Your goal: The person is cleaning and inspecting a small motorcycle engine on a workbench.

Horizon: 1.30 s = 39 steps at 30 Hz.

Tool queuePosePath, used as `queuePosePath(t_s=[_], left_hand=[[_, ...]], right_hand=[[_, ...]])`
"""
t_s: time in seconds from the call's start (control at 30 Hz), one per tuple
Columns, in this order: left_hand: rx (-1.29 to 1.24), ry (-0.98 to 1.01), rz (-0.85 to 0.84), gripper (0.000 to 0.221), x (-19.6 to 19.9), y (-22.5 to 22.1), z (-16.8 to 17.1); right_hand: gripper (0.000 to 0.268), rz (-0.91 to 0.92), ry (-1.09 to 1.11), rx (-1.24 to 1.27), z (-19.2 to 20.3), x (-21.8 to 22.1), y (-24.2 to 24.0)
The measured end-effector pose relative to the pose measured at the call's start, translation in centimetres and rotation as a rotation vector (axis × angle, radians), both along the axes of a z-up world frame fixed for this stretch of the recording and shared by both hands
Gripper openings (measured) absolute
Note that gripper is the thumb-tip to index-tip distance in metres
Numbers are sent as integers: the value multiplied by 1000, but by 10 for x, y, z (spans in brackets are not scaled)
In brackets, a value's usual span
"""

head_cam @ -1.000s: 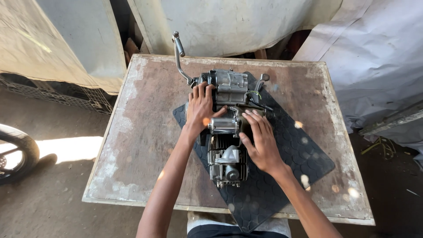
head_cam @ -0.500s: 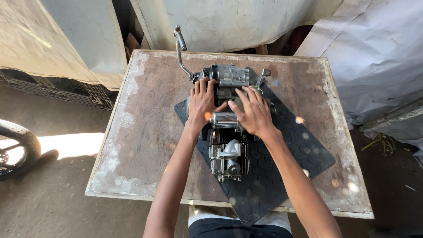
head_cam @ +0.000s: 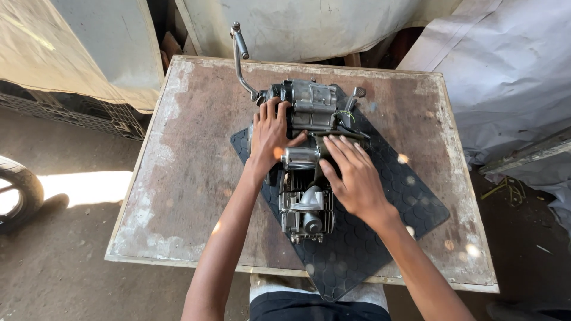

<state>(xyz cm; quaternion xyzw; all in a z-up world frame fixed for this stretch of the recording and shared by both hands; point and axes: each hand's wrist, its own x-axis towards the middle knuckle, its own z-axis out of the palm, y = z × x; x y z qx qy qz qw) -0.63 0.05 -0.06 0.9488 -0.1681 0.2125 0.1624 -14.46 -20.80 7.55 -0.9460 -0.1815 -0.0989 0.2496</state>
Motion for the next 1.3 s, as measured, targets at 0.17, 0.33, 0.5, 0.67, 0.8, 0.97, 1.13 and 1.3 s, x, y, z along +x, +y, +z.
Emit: queuePosePath(t_s=[0.17,0.33,0.5,0.67,0.8,0.97,1.13,1.3], left_hand=[[36,33,22,80,0,-3,4],[13,-1,-1,79,-2,-3,3],[-9,4,1,75,-8,-2,8],[-13,4,7,74,-9,-3,9],[-29,-7,-3,75,-5,-2,0],[-34,-1,7,77,-2,-2,-6],[-35,-33,-12,76,-1,3,-5],[-202,97,-197,41,4,33,14]], right_hand=[[79,-49,152,-69,-31,75,10],[84,-68,209,-95,-26,74,8],[68,-28,43,-52,2,13,9],[63,-33,35,3,10,-34,1],[60,-119,-87,-161,-5,-28,1],[73,-104,128,-162,-12,31,12],[84,-104,190,-134,-19,43,15],[72,-69,68,-7,7,-12,3]])
